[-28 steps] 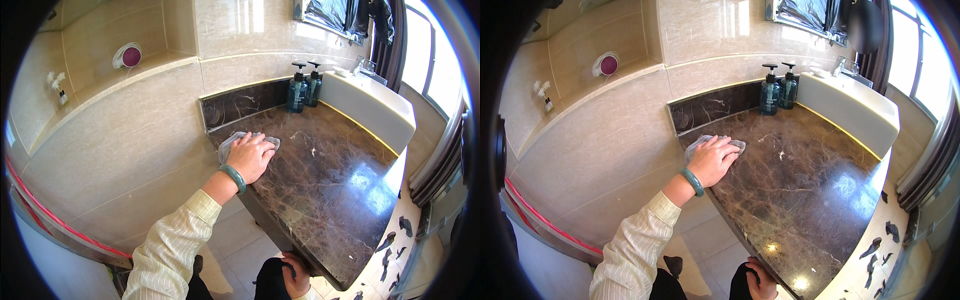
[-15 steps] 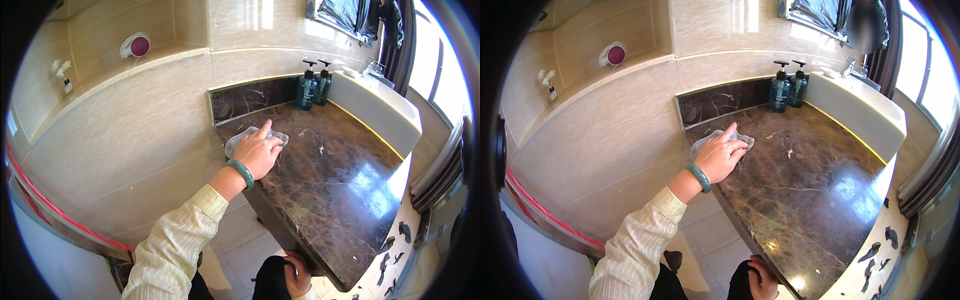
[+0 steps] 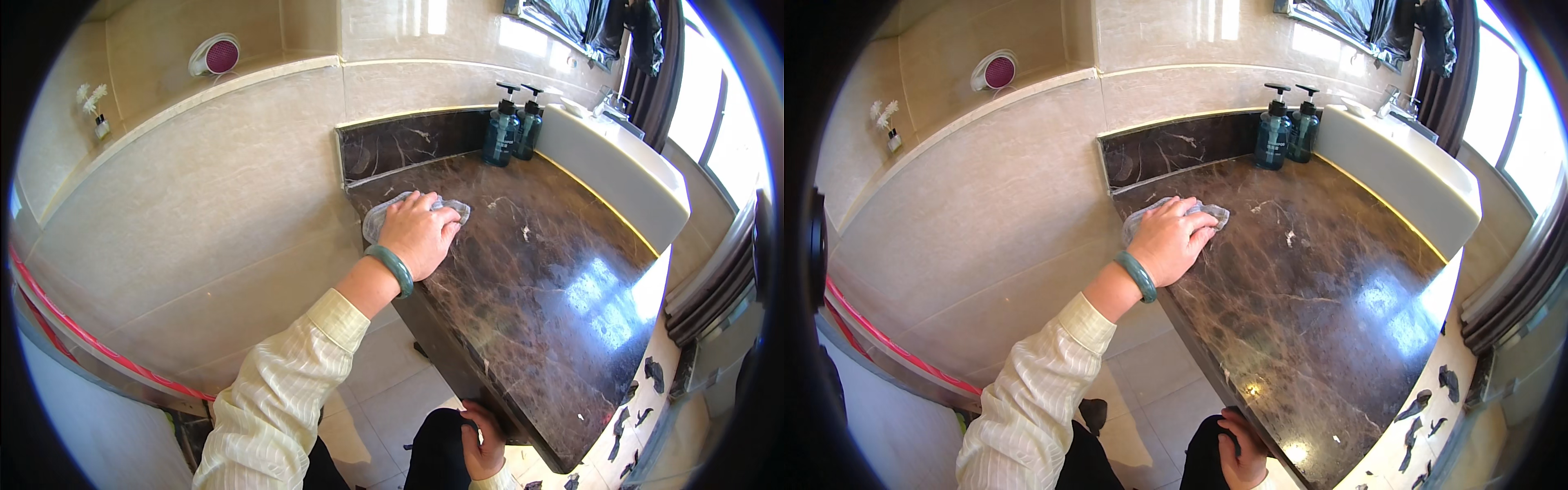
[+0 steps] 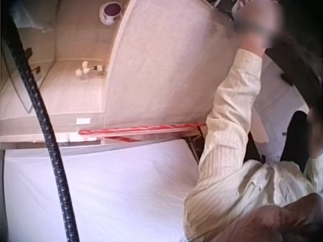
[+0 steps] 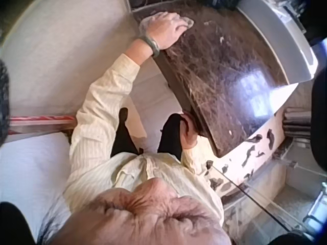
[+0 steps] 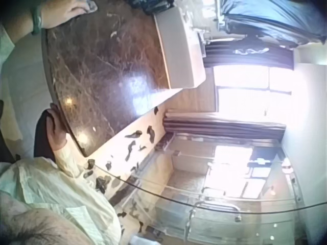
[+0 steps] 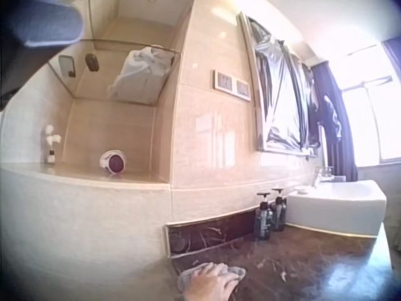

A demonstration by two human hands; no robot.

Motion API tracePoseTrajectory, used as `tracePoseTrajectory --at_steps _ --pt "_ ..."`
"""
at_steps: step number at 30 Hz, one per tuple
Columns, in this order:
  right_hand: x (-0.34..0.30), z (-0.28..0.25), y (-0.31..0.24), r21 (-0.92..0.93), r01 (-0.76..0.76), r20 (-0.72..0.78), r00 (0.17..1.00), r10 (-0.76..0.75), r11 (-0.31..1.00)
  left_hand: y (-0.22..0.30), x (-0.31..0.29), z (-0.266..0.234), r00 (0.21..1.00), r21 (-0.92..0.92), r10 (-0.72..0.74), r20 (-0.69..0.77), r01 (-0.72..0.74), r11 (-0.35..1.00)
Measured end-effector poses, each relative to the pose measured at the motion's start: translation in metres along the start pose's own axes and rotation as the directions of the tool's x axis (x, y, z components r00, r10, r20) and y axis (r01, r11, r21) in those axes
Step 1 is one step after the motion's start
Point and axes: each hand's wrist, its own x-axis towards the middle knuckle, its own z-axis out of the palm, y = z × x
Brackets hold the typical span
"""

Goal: The person wipes the dark marble countertop and the white sink basin using a cloth. They also clean the beige tiled wall and a built-in shelf, moving a pink broom aside to reach the wall. The person handles soap bottles and a tissue box during the cleaning process.

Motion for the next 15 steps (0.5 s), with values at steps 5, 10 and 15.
tracePoseTrajectory --at_steps 5,10,15 --pt "0.001 0.0 -0.001 -0.002 -0.012 0.001 1.0 0.012 1.0 -0.004 0.001 0.002 1.0 -0.063 0.019 -0.015 -0.02 0.998" --pt "0.002 -0.001 -0.001 0.001 0.02 0.007 1.0 -0.02 1.0 -0.007 0.001 0.007 0.997 -0.085 0.049 -0.057 -0.053 0.995" --pt "0.001 -0.001 0.009 0.028 0.06 0.011 0.998 -0.061 0.998 -0.006 0.001 0.004 0.999 -0.077 0.034 -0.036 -0.037 0.996"
